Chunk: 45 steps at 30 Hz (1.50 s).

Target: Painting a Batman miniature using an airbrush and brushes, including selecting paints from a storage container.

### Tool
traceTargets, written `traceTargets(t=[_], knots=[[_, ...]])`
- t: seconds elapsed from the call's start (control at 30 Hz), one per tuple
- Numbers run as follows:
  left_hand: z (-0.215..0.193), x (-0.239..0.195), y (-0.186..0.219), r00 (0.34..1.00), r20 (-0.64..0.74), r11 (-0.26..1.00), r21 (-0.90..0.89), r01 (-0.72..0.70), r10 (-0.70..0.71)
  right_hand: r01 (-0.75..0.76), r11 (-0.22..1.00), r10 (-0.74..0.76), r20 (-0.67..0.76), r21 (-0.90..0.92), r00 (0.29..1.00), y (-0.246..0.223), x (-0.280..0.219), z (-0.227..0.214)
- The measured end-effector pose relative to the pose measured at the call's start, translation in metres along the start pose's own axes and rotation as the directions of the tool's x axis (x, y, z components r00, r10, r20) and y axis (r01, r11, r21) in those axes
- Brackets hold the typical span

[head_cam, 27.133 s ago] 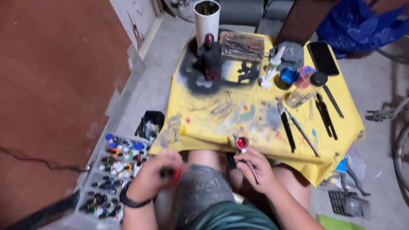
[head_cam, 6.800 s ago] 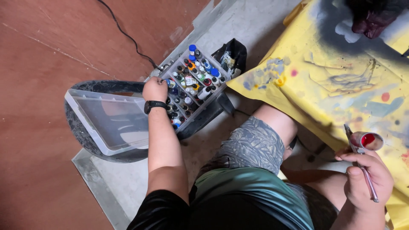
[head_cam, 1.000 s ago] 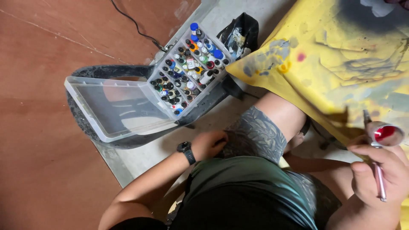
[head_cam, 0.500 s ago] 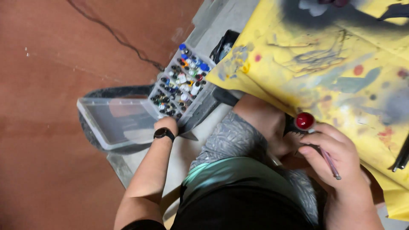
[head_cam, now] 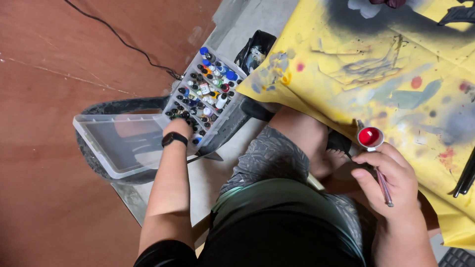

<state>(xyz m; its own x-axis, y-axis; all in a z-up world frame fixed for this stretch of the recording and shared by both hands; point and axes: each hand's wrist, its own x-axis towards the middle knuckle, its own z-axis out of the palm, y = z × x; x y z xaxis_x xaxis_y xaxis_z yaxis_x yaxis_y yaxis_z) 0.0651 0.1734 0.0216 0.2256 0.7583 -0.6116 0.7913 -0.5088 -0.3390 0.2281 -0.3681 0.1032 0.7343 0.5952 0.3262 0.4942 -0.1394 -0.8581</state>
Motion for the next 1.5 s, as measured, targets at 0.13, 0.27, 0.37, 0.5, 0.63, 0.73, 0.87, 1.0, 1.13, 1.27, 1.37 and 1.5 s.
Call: traceTargets(t=[0.13, 0.27, 0.37, 0.5, 0.63, 0.73, 0.87, 1.0, 1.13, 1.27, 1.37, 1.5], knots=[[-0.009, 0.040, -0.018, 0.957, -0.287, 0.949, -0.287, -0.128, 0.043, -0.005, 1.000, 0.005, 0.014, 0.005, 1.000, 0.003, 0.002, -0.001], [-0.003, 0.092, -0.028, 0.921, -0.386, 0.872, -0.430, -0.233, 0.055, -0.014, 1.000, 0.014, 0.020, 0.016, 1.000, 0.004, 0.002, -0.001], [0.007, 0.124, -0.029, 0.905, -0.424, 0.855, -0.454, -0.249, 0.038, -0.030, 1.000, 0.030, -0.010, 0.001, 1.000, 0.003, 0.001, 0.003], [0.001, 0.119, -0.022, 0.923, -0.384, 0.831, -0.504, -0.235, 0.028, -0.052, 0.998, 0.052, 0.010, -0.029, 0.999, 0.001, 0.001, 0.001], [0.001, 0.124, -0.022, 0.929, -0.371, 0.813, -0.537, -0.224, 0.012, -0.022, 1.000, 0.022, -0.004, 0.010, 1.000, 0.000, 0.003, 0.001], [0.008, 0.136, -0.024, 0.915, -0.403, 0.782, -0.570, -0.253, 0.002, -0.029, 1.000, 0.029, 0.003, 0.000, 1.000, -0.001, 0.003, 0.003], [0.004, 0.139, -0.021, 0.910, -0.413, 0.722, -0.638, -0.267, -0.028, -0.022, 1.000, 0.022, -0.019, 0.009, 1.000, 0.003, 0.001, 0.004], [0.007, 0.155, -0.020, 0.868, -0.496, 0.652, -0.652, -0.388, 0.020, -0.006, 0.998, 0.005, 0.016, 0.058, 1.000, 0.001, 0.003, 0.006], [0.012, 0.171, -0.026, 0.886, -0.455, 0.760, -0.546, -0.352, 0.084, -0.021, 0.999, 0.023, -0.041, 0.035, 0.999, 0.007, -0.002, 0.005], [0.012, 0.166, -0.023, 0.902, -0.418, 0.890, -0.364, -0.275, 0.108, 0.037, 0.998, -0.035, -0.032, 0.045, 0.999, 0.002, 0.004, 0.006], [0.020, 0.174, -0.024, 0.882, -0.457, 0.879, -0.365, -0.307, 0.118, -0.001, 0.999, 0.002, -0.034, 0.032, 0.999, 0.005, 0.002, 0.008], [0.002, 0.155, -0.030, 0.861, -0.504, 0.875, -0.388, -0.290, 0.062, 0.017, 0.998, -0.016, -0.028, 0.063, 0.999, 0.003, 0.006, 0.008]])
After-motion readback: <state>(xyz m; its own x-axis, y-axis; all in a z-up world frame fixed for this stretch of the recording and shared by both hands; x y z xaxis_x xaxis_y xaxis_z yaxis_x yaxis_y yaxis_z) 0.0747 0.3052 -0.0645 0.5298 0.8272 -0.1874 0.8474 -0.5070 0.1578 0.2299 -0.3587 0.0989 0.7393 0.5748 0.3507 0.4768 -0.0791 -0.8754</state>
